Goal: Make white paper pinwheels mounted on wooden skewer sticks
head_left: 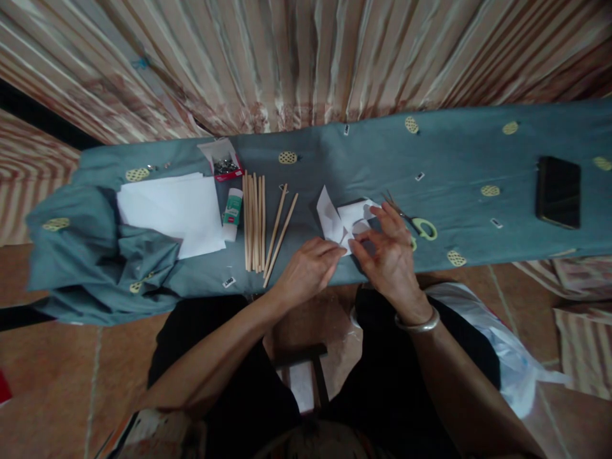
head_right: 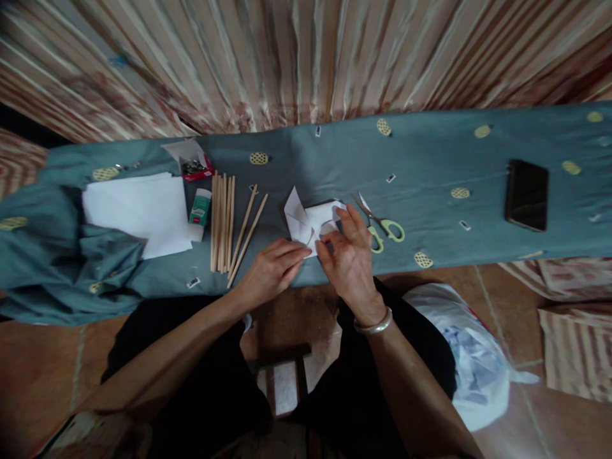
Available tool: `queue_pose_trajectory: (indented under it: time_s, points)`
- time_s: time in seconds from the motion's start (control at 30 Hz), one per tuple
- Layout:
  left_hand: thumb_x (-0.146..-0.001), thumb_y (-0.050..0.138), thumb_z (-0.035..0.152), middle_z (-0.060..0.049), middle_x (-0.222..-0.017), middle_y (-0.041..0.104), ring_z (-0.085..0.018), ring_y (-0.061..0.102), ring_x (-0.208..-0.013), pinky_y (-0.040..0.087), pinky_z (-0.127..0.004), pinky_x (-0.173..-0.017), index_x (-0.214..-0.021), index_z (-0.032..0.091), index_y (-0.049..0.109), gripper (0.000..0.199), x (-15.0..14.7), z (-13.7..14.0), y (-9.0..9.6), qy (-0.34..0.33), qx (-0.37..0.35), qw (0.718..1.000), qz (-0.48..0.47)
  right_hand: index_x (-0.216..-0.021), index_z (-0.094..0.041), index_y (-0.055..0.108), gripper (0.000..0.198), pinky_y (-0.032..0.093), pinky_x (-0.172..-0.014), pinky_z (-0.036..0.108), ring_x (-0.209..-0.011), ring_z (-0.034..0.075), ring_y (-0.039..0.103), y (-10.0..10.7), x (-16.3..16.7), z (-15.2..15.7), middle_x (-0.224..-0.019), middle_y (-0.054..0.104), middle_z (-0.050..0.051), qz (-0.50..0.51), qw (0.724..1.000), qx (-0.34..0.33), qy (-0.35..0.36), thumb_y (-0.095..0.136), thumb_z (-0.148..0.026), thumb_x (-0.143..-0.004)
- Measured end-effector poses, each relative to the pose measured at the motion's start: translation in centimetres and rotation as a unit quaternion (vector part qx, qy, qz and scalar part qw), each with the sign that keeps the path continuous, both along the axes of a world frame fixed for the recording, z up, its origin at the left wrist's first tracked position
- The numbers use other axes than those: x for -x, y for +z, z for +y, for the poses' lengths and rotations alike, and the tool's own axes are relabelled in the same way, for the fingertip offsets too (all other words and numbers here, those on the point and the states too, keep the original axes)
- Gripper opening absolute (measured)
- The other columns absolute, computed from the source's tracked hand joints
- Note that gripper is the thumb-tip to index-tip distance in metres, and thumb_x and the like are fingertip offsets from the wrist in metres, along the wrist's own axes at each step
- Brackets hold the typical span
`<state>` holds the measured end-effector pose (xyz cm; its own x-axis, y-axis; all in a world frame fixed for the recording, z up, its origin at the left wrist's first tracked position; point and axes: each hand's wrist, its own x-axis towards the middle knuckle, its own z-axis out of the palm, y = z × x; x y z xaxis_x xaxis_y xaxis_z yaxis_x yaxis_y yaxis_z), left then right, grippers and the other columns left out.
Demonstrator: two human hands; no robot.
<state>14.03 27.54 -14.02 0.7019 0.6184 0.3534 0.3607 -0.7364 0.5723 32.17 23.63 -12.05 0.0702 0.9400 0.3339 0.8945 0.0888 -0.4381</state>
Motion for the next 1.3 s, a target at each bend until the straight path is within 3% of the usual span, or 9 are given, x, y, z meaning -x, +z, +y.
queue_pose_trajectory:
  time_s: [0.2,0.43,0.8,1.17,1.3]
  points:
    - [-0.093,0.051,0.012,-0.009,-0.103,0.071,-0.019,0.064,-0.096,0.056,-0.036,-0.086,-0.11,0.013,0.066,0.022,-0.02,0.02,-0.33,0.002,0.006,1.0,-0.012,-0.084,-0.018,0.067,0.017,0.042,-0.108,0.054,-0.137,0.033,0.045,-0.1,0.19,-0.17,-0.139,0.057,0.015,-0.037,0.999,-0.031,-0.006,0.058,-0.031,-0.09]
    - [-0.093,0.052,0.012,-0.01,-0.103,0.071,-0.019,0.064,-0.095,0.056,-0.035,-0.086,-0.11,0.012,0.066,0.022,-0.07,0.0,-0.3,0.009,0.007,1.0,-0.017,-0.086,-0.019,0.066,0.015,0.041,-0.109,0.053,-0.138,0.032,0.044,-0.2,0.1,-0.16,-0.14,0.056,0.013,-0.04,0.998,-0.048,-0.003,0.058,-0.031,-0.091]
    - [-0.092,0.052,0.011,-0.01,-0.103,0.071,-0.02,0.064,-0.096,0.056,-0.035,-0.087,-0.107,0.012,0.067,0.022,-0.13,0.13,0.07,0.004,0.027,1.0,-0.015,-0.09,-0.018,0.069,0.017,0.04,-0.11,0.051,-0.139,0.032,0.042,-0.23,0.19,-0.39,-0.142,0.053,0.013,-0.039,0.999,-0.037,0.009,0.054,-0.026,-0.092]
    - [-0.091,0.053,0.011,-0.009,-0.102,0.07,-0.019,0.064,-0.094,0.056,-0.035,-0.085,-0.106,0.014,0.067,0.021,-0.23,0.27,0.02,0.0,0.033,0.999,-0.005,-0.113,-0.023,0.069,0.03,0.037,-0.109,0.056,-0.146,0.033,0.03,-0.34,0.55,-0.6,-0.155,0.04,0.008,-0.069,0.997,0.0,0.031,0.048,-0.021,-0.092]
    - [-0.091,0.053,0.011,-0.009,-0.101,0.07,-0.019,0.064,-0.094,0.055,-0.034,-0.085,-0.105,0.015,0.067,0.021,-0.21,0.27,0.04,0.002,0.031,1.0,-0.003,-0.113,-0.02,0.069,0.031,0.038,-0.106,0.057,-0.146,0.035,0.03,-0.35,0.63,-0.69,-0.154,0.041,0.012,-0.1,0.994,0.006,0.036,0.048,-0.018,-0.091]
